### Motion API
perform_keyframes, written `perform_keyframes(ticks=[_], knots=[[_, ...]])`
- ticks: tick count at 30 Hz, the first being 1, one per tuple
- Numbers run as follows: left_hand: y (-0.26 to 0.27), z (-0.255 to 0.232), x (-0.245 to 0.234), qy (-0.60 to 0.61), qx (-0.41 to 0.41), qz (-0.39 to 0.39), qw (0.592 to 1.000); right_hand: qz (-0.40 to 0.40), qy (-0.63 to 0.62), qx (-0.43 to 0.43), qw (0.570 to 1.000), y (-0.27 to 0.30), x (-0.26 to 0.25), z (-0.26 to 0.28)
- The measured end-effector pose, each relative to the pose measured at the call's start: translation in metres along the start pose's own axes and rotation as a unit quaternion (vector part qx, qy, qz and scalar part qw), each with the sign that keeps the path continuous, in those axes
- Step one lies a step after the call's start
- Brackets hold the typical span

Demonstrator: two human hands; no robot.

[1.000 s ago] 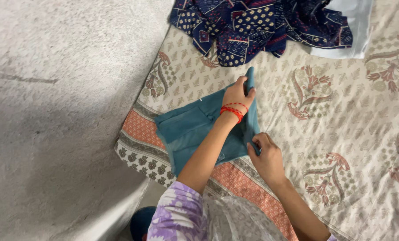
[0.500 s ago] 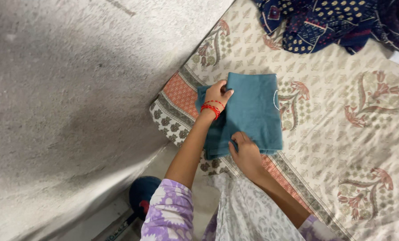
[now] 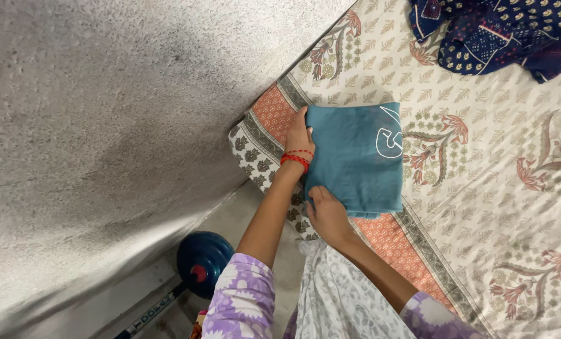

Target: The person folds a white collared shirt and a teal t-shirt by hand on a bed, then stacks them with other clothes next to a fan.

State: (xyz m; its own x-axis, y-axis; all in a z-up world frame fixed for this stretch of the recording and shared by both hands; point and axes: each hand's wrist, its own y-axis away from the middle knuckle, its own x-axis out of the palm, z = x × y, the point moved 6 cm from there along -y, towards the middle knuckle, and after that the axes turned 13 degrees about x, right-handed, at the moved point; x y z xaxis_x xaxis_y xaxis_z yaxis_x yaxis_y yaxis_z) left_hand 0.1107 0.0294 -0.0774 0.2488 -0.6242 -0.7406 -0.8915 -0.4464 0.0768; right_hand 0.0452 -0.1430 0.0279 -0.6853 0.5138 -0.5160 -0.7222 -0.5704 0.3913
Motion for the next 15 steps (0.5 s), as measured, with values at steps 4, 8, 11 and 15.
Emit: perform_keyframes(ticks=[4,8,11,15], knots=[[0.000,-0.031,-0.019,-0.025,0.101,-0.060,0.993,0.048,-0.031,-0.055,0.997,-0.003,0.000,0.003],[0.020,-0.058,-0.027,-0.109,0.005,-0.039,0.993,-0.039,-0.042,-0.022,0.998,-0.012,-0.037,-0.023],[0.034,-0.094,-0.001,-0.192,0.128,0.002,0.973,-0.146,0.063,-0.021,0.987,-0.045,-0.069,-0.056],[0.052,-0.095,0.027,-0.170,0.108,0.054,0.978,-0.142,0.244,-0.023,0.959,-0.096,-0.077,-0.096]])
